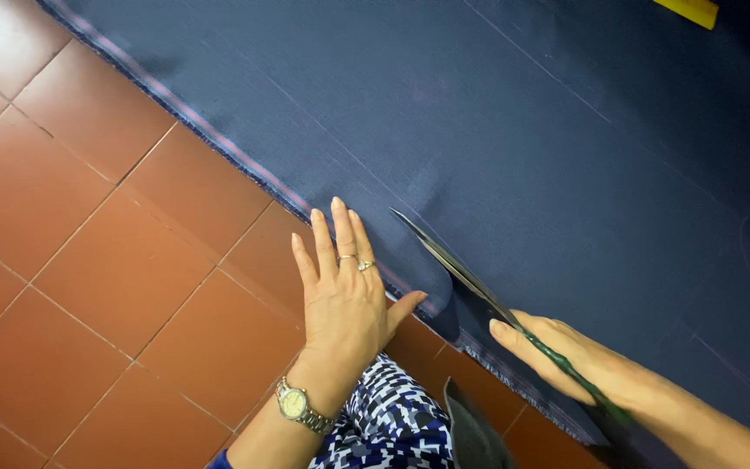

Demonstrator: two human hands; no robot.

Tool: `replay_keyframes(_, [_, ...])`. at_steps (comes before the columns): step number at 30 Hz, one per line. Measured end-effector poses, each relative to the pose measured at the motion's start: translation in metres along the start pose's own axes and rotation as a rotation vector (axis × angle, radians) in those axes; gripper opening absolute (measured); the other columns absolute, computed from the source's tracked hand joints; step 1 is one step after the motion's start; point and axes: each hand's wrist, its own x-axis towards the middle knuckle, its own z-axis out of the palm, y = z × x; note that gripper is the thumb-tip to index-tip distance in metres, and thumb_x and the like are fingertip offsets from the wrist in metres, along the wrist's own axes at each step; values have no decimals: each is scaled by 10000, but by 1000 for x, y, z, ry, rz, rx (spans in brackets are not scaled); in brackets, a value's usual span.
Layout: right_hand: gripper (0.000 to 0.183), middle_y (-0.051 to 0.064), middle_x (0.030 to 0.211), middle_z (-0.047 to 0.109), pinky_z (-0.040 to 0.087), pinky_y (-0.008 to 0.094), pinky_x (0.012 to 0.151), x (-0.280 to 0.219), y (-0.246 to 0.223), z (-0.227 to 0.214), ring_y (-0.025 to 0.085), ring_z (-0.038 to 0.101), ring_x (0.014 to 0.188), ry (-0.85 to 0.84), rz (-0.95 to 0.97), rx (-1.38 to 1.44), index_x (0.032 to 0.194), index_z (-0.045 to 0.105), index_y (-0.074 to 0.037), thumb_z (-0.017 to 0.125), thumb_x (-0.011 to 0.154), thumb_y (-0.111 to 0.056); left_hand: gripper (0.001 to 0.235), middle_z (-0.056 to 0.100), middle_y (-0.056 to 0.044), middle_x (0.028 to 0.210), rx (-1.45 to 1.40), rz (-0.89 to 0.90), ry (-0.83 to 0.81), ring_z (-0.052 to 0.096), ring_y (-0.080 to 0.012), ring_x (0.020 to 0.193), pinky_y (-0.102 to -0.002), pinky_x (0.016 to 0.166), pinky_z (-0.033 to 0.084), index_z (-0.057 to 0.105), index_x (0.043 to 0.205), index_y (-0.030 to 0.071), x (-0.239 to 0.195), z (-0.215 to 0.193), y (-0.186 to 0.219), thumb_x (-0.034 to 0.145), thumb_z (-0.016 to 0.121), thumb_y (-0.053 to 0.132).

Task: Marking a pattern on blue fabric with chalk and rulers, then cutting the fabric with large tailor's scissors.

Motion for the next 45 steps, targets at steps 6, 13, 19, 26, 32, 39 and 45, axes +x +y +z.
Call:
replay_keyframes(6, [435,-42,698,317,329,301,577,20,14,2,107,303,615,22,-4,-146,736,332,-169,429,1005,-497,1250,202,-242,1558,-25,0,-8,188,-447,1432,-617,1135,168,310,1455,-41,-1,1,-1,669,430,922])
replay_keyframes(13, [480,-32,659,351,328,297,550,23,15,2,110,319,583,81,42,-128,682,356,-153,476,979,-510,1239,182,-252,1559,-5,5,-38,191,-455,1427,-613,1135,168,321,1451,-29,2,-1,-1,666,405,926])
replay_keyframes(19, [442,-45,685,344,318,290,553,26,24,0,96,315,597,46,-81,-171,713,343,-175,414,996,-507,1031,505,-140,1403,-50,40,139,509,-341,1223,-559,1094,282,518,1359,46,33,-20,-45,706,544,844])
replay_keyframes(26, [429,-39,709,361,355,287,585,26,13,0,102,342,625,9,-36,-171,735,351,-175,398,980,-524,1235,314,-248,1506,11,71,-64,331,-449,1348,-621,1071,237,358,1431,-17,62,3,-78,659,472,940])
replay_keyframes(32, [421,-32,738,382,400,285,624,24,7,-3,109,376,659,-21,33,-159,761,361,-174,380,962,-544,1290,274,-300,1505,82,72,-85,294,-521,1343,-651,1065,230,337,1434,-37,62,6,-71,630,443,966])
replay_keyframes(39, [411,-26,767,404,439,283,657,25,1,-5,116,409,692,-46,106,-133,791,378,-173,367,953,-550,1293,269,-298,1509,96,69,-98,307,-520,1339,-649,1070,226,345,1431,-33,63,5,-70,626,426,975])
replay_keyframes(45, [410,-29,751,391,406,289,631,29,4,-4,115,388,671,-18,109,-136,773,388,-169,399,967,-529,1295,262,-301,1511,77,69,-76,299,-518,1345,-637,1076,230,342,1433,-38,61,6,-71,629,434,972])
